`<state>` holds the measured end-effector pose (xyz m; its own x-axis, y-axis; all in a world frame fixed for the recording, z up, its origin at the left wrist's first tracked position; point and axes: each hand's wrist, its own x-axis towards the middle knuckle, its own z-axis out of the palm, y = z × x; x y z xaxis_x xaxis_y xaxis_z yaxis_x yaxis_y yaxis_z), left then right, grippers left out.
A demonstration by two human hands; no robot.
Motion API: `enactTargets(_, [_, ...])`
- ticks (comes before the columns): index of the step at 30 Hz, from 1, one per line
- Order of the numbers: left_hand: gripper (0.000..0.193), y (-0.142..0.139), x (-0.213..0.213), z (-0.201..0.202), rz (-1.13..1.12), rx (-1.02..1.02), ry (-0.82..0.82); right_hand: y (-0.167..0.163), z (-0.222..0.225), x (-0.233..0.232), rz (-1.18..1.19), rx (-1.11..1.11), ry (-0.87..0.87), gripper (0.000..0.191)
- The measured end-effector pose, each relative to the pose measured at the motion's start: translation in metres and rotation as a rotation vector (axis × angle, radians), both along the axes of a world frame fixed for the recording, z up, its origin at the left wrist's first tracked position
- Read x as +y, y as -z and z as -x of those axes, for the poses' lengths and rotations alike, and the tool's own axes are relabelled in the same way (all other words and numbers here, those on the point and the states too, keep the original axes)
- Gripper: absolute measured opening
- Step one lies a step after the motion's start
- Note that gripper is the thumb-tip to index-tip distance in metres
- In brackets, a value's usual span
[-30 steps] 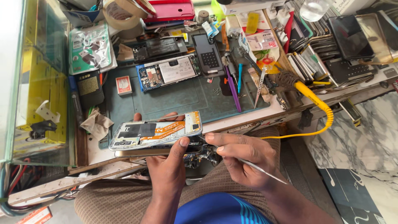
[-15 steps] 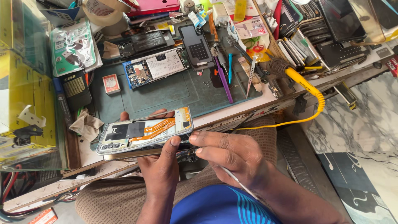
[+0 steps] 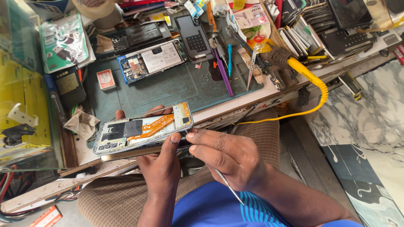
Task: The person disassembles a smartphone by removing the back cover and using a screwdriver to unscrew internal components. They then use a plastic opening tool to pry and separate parts, and a metal spudger to disconnect ribbon cables and adjust internal pieces.
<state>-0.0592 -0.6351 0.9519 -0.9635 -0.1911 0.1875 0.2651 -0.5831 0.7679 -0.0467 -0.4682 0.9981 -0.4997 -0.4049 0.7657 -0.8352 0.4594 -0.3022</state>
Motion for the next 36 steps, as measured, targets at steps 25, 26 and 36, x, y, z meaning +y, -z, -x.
enactTargets(25, [0.112, -0.011, -0.004, -0.019, -0.018, -0.005, 0.018, -0.004, -0.023, 0.007, 0.195, -0.119, 0.112, 0.025])
enactTargets(26, [0.111, -0.012, -0.004, -0.019, -0.023, -0.004, 0.025, -0.006, -0.024, 0.007, 0.214, -0.13, 0.105, 0.024])
enactTargets(36, [0.115, -0.017, -0.003, -0.02, 0.065, -0.024, 0.054, -0.01, -0.021, 0.009, 0.215, -0.173, 0.055, 0.021])
